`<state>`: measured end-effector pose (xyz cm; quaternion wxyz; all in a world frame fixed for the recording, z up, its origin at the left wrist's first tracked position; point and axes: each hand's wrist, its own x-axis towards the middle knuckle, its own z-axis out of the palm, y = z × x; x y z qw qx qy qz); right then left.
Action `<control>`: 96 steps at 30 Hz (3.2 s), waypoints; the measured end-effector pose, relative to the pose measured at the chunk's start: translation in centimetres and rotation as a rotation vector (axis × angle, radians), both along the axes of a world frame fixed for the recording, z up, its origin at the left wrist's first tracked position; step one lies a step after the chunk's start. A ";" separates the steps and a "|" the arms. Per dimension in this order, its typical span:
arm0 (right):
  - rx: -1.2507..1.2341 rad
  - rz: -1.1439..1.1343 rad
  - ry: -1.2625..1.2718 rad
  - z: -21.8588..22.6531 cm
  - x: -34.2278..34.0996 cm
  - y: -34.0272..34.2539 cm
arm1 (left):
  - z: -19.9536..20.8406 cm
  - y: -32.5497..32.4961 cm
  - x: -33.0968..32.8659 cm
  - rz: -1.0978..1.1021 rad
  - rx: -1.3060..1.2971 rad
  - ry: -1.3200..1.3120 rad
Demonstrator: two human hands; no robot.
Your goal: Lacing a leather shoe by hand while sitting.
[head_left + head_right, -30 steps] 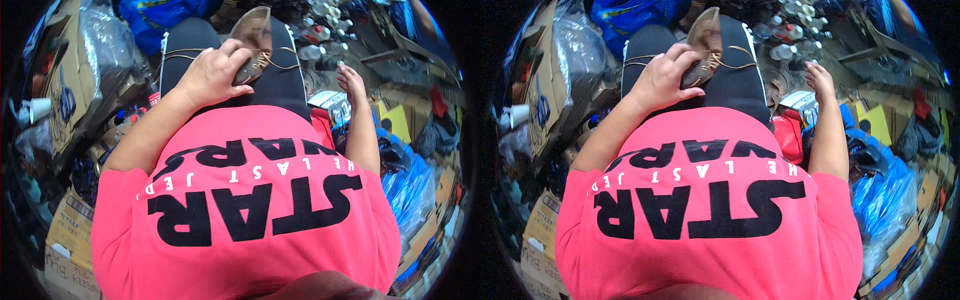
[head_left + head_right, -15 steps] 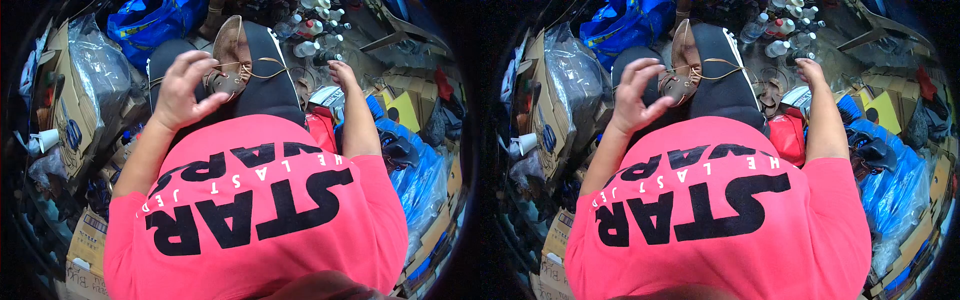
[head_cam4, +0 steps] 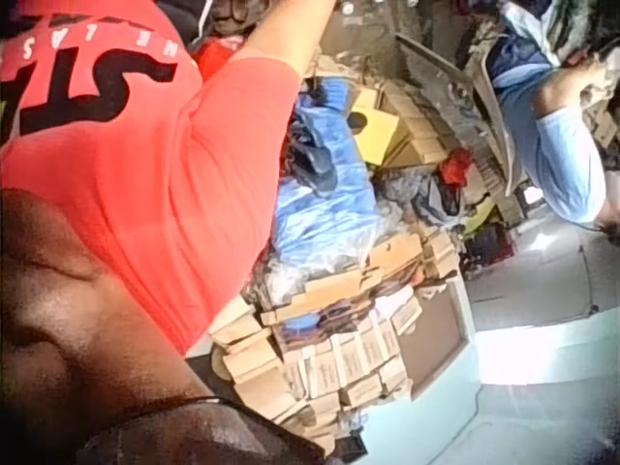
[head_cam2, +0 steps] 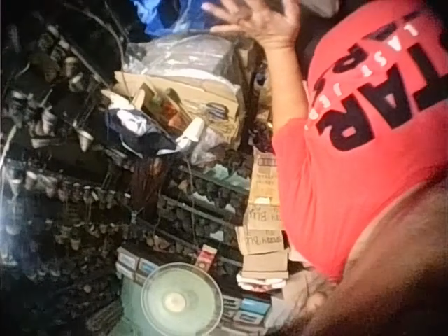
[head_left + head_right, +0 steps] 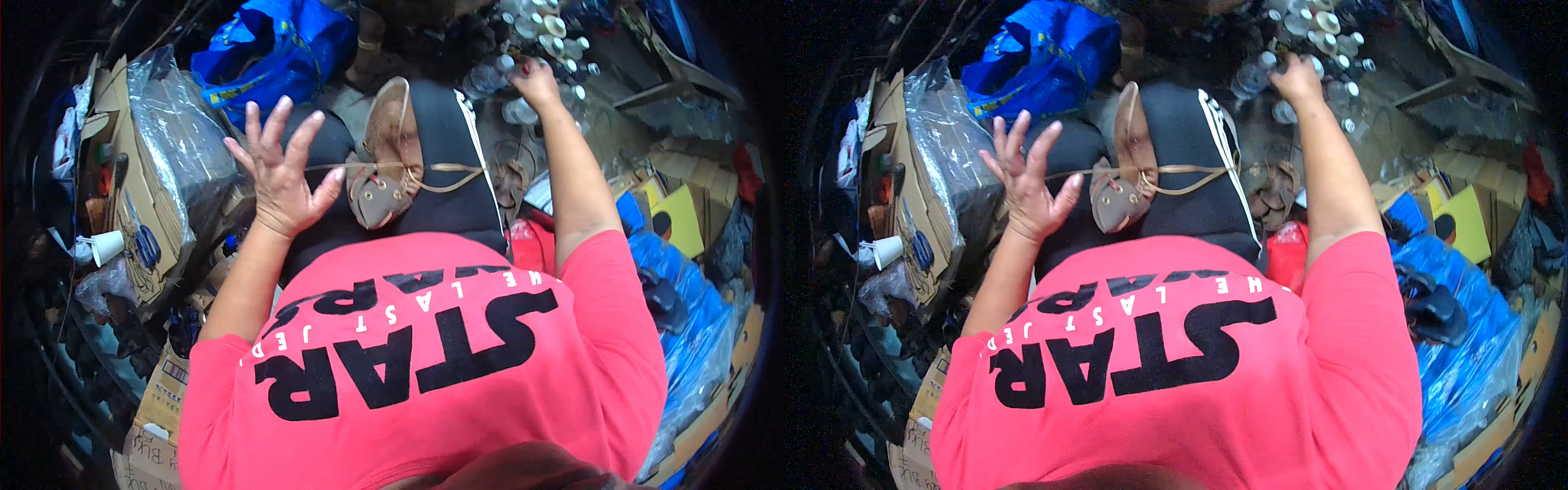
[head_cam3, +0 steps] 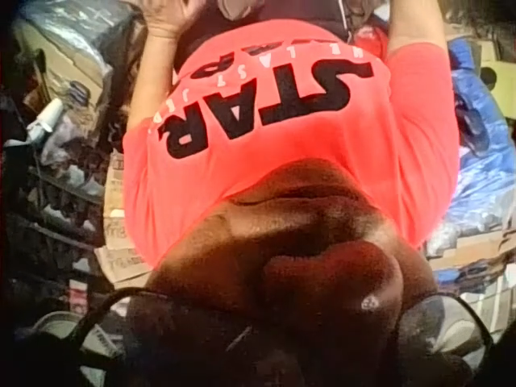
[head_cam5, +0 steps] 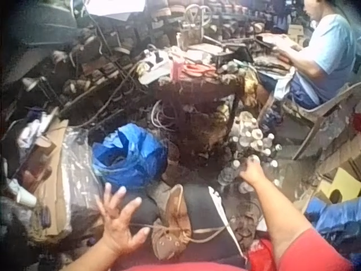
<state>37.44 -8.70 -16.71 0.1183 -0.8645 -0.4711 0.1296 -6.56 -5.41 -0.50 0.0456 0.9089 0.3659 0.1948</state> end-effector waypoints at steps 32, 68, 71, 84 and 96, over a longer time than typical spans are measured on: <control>0.772 0.662 0.448 37.3 -16.9 1.3 | 10.7 6.2 6.2 -0.224 0.177 -0.568; 0.312 1.004 0.171 38.0 -22.1 3.8 | 10.7 3.4 -3.3 -0.096 -0.243 -0.410; 0.455 1.163 0.199 37.4 -21.5 4.0 | 10.6 3.3 -3.0 -0.094 -0.315 -0.447; 0.781 0.515 1.032 33.4 -23.8 3.4 | 10.5 3.6 -0.9 -0.057 -0.208 -0.351; 1.174 0.292 1.375 32.3 -23.0 4.2 | 10.4 3.7 2.2 -0.120 -0.363 -0.491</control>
